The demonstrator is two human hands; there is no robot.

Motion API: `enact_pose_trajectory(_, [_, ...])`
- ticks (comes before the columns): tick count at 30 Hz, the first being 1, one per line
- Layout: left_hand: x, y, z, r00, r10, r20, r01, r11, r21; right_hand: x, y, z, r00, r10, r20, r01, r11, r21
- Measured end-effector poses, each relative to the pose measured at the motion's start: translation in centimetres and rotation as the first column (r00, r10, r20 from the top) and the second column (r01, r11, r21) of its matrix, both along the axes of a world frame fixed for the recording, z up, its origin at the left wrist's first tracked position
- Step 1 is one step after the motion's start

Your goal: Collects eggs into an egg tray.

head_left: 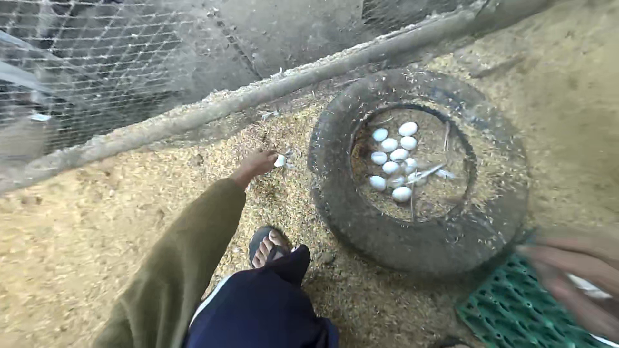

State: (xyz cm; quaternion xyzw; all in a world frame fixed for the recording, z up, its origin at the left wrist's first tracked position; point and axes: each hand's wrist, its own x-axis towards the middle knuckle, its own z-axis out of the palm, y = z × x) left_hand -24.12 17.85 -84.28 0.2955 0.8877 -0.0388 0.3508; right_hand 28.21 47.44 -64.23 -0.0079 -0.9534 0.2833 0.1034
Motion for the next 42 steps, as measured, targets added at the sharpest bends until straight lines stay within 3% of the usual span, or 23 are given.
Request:
enact_pose_trajectory(3, [0.7,0.9,-1.8,0.999,0.045,0.009,-0.045,0.999,0.011,-7.3,-0.6,-2.1,0.992,0.101,0.072,-0.113,0.977,0.182])
enact_pose_trajectory(5, [1.6,1.5,-2.0,0.998,0.059,0.016,-0.059,0.998,0.0,-10.9,0.5,-3.3,0.944,0.1,0.314,-0.148,0.98,0.135])
enact_pose_trajectory(7, [2.5,2.3,-1.7,0.998,0.052,0.038,-0.052,0.999,0.0,-14.0,2.4,-4.7,0.773,0.028,0.633,-0.1,0.992,0.078])
enact_pose_trajectory(10, [3.3,2.0,-2.0,0.997,0.067,0.03,-0.067,0.998,0.008,-17.0,5.1,-9.1,0.578,-0.088,0.811,-0.056,0.988,0.147])
enact_pose_trajectory(13, [4.6,1.1,-1.6,0.997,0.064,-0.038,-0.061,0.994,0.092,-19.2,6.4,-14.1,0.521,-0.203,0.829,0.015,0.973,0.228])
enact_pose_trajectory(15, [5.6,0.0,-1.8,0.993,0.011,-0.115,0.006,0.99,0.143,-20.4,6.7,-17.2,0.497,-0.279,0.821,0.151,0.96,0.235])
enact_pose_trajectory(18, [5.9,-1.1,-2.3,0.983,-0.022,-0.182,0.053,0.984,0.169,-21.5,7.8,-21.8,0.545,-0.436,0.716,0.398,0.886,0.237])
enact_pose_trajectory(20, [5.4,-1.4,-2.3,0.984,-0.034,-0.174,0.056,0.991,0.122,-22.1,8.1,-23.6,0.584,-0.495,0.643,0.472,0.852,0.227])
enact_pose_trajectory(22, [4.6,-1.5,-2.0,0.993,0.01,-0.117,0.008,0.989,0.15,-22.3,8.5,-24.7,0.62,-0.503,0.603,0.49,0.848,0.203])
enact_pose_trajectory(24, [3.6,-1.9,-1.6,0.987,0.161,-0.007,-0.151,0.939,0.309,-22.9,8.8,-24.6,0.615,-0.486,0.621,0.515,0.844,0.15])
enact_pose_trajectory(26, [2.6,-2.2,-0.7,0.901,0.371,0.224,-0.434,0.785,0.442,-23.5,8.8,-24.4,0.59,-0.48,0.649,0.519,0.841,0.15])
enact_pose_trajectory(28, [1.8,-2.5,0.0,0.67,0.457,0.585,-0.736,0.516,0.439,-23.8,8.8,-24.4,0.545,-0.478,0.689,0.523,0.836,0.166])
enact_pose_trajectory(30, [1.3,-2.9,0.9,0.387,0.357,0.85,-0.911,0.289,0.293,-23.3,9.0,-25.0,0.508,-0.461,0.728,0.541,0.828,0.147])
enact_pose_trajectory(32, [1.3,-3.2,1.6,0.21,0.24,0.948,-0.969,0.178,0.169,-22.4,9.0,-25.4,0.513,-0.423,0.747,0.523,0.844,0.119])
enact_pose_trajectory(37, [2.4,-4.7,1.2,-0.007,0.129,0.992,-0.999,0.034,-0.012,-20.8,7.0,-26.4,0.636,-0.401,0.66,0.373,0.908,0.192])
enact_pose_trajectory(39, [2.4,-5.7,-0.1,-0.033,0.057,0.998,-0.998,0.049,-0.036,-20.1,6.7,-26.5,0.661,-0.42,0.622,0.375,0.903,0.212])
enact_pose_trajectory(42, [2.7,-6.8,-1.1,0.036,0.099,0.994,-0.996,0.081,0.028,-20.2,6.8,-26.4,0.663,-0.425,0.616,0.417,0.893,0.167])
